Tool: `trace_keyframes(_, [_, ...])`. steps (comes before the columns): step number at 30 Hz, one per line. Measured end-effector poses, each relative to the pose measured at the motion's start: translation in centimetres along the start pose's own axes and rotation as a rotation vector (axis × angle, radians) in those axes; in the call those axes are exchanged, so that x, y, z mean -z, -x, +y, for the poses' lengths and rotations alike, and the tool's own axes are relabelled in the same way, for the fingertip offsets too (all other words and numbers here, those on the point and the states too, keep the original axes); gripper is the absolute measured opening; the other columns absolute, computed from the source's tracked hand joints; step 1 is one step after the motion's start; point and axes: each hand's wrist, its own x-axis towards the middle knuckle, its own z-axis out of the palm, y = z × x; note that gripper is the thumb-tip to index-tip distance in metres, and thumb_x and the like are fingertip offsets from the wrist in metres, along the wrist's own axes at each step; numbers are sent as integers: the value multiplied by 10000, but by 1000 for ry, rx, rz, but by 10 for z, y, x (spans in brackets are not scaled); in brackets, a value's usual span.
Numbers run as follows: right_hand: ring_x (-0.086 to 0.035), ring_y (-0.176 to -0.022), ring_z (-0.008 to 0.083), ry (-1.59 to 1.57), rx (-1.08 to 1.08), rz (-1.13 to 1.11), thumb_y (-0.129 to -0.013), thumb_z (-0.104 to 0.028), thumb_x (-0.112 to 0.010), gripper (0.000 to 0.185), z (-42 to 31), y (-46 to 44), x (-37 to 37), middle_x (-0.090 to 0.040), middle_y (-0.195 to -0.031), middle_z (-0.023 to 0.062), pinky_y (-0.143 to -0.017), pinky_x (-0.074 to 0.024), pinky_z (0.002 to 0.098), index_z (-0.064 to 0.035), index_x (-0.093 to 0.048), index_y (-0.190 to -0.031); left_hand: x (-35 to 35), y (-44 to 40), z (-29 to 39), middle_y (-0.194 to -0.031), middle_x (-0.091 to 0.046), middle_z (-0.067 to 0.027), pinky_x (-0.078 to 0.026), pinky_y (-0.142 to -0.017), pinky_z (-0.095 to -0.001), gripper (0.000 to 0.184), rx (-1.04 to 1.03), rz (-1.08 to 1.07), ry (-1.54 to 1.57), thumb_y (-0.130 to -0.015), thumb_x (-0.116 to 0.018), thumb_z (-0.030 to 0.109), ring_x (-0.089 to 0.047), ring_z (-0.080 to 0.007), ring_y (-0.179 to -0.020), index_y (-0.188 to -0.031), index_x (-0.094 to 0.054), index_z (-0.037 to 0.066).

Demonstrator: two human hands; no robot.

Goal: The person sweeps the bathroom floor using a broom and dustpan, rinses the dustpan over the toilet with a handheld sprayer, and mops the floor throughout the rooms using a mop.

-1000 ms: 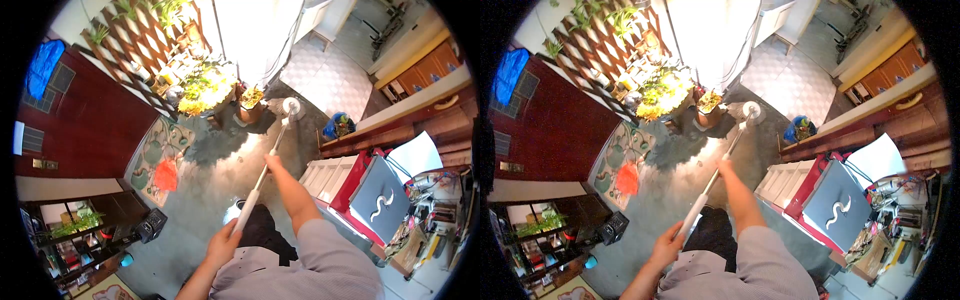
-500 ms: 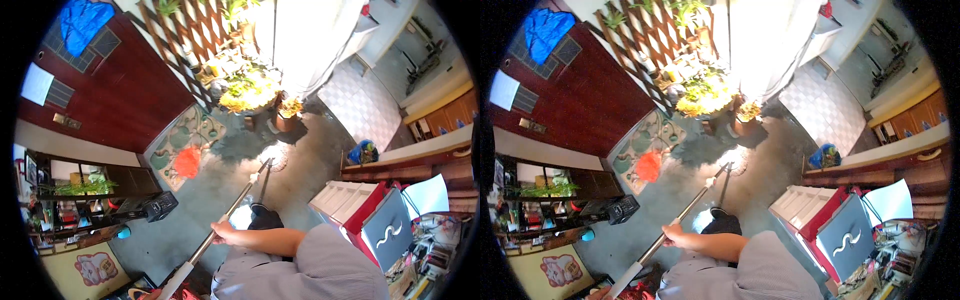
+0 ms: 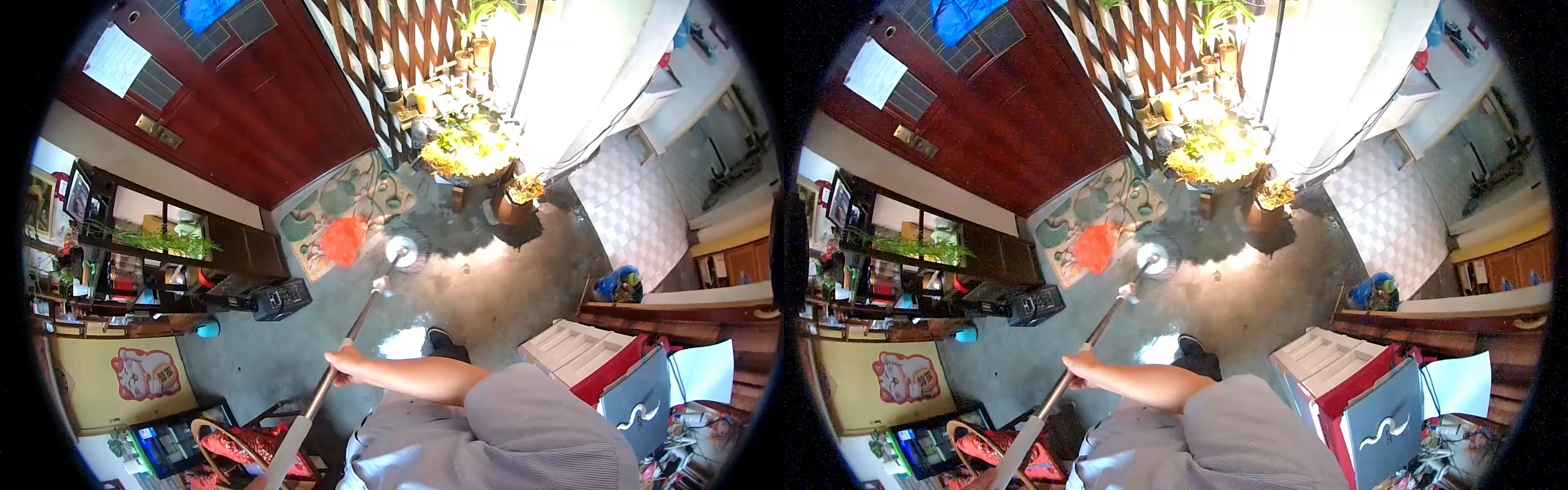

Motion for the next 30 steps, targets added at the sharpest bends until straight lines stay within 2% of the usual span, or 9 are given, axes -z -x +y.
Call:
trace_keyframes(6, [-476, -448, 149, 79, -62, -225, -797, -306, -509, 276, 0, 0, -32, -525, -596, 76, -474, -471, 321, -61, -497, -672, 8, 16, 30, -868, -596, -198, -456, -593, -361, 321, 83, 29, -308, -771, -530, 116, -584, -301, -691, -1078, -571, 30])
trace_keyframes(11, [-484, -471, 152, 20, -26, -168, -760, -286, -535, 254, 2, 12, -39, -509, -578, 68, -495, -473, 327, -63, -483, -650, 23, 18, 40, -791, -606, -196, -457, -569, -366, 289, 92, 63, -173, -746, -549, 106, -593, -300, -663, -1018, -605, 26])
trace_keyframes(13, [-487, -455, 161, -6, -1, -111, -753, -288, -545, 263, 2, 26, -29, -508, -570, 70, -494, -477, 339, -59, -484, -639, 25, 22, 36, -793, -615, -192, -468, -585, -360, 298, -235, 123, -232, -730, -558, 77, -600, -305, -659, -1018, -605, 19])
trace_keyframes(17, [-509, -445, 174, -69, 50, -65, -737, -273, -561, 247, -6, 32, 13, -514, -565, 82, -433, -481, 329, -54, -491, -646, 23, 10, 41, -845, -622, -198, -480, -602, -348, 288, -160, 80, -120, -722, -560, 37, -607, -303, -670, -1001, -602, -24])
trace_keyframes(23, [-509, -435, 178, 67, 175, 134, -694, -250, -563, 228, -41, 39, 70, -501, -559, 81, -425, -468, 328, -42, -476, -664, -31, -23, 26, -760, -614, -179, -455, -540, -343, 219, -406, 195, -94, -754, -564, 41, -578, -297, -601, -947, -605, -55])
trace_keyframes(24, [-511, -436, 184, 68, 162, 160, -694, -250, -561, 227, -37, 31, 75, -505, -564, 83, -426, -465, 331, -41, -475, -668, -39, -21, 28, -755, -607, -182, -466, -578, -321, 215, -261, 187, 8, -745, -573, 32, -572, -312, -611, -941, -603, -52])
trace_keyframes(25, [-513, -437, 190, 74, 148, 181, -695, -250, -558, 227, -31, 19, 76, -509, -569, 85, -427, -461, 335, -41, -474, -672, -46, -20, 18, -825, -624, -165, -482, -664, -290, 216, -320, 216, -54, -764, -576, 24, -606, -259, -690, -965, -591, -54])
trace_keyframes(28, [-529, -447, 207, 108, 97, 189, -711, -231, -556, 230, -3, 18, 43, -512, -573, 101, -406, -450, 335, -22, -468, -674, -93, 24, -42, -930, -611, -104, -465, -738, -264, 230, 293, 288, 639, -805, -575, 32, -573, -156, -840, -1016, -571, -59])
trace_keyframes(30, [-549, -457, 221, 152, 63, 202, -725, -216, -553, 239, 23, 10, 21, -510, -569, 117, -381, -434, 338, -10, -460, -649, -75, 40, -31, -884, -609, -103, -459, -708, -230, 221, 314, 419, 552, -788, -563, 8, -575, -138, -789, -999, -581, -55])
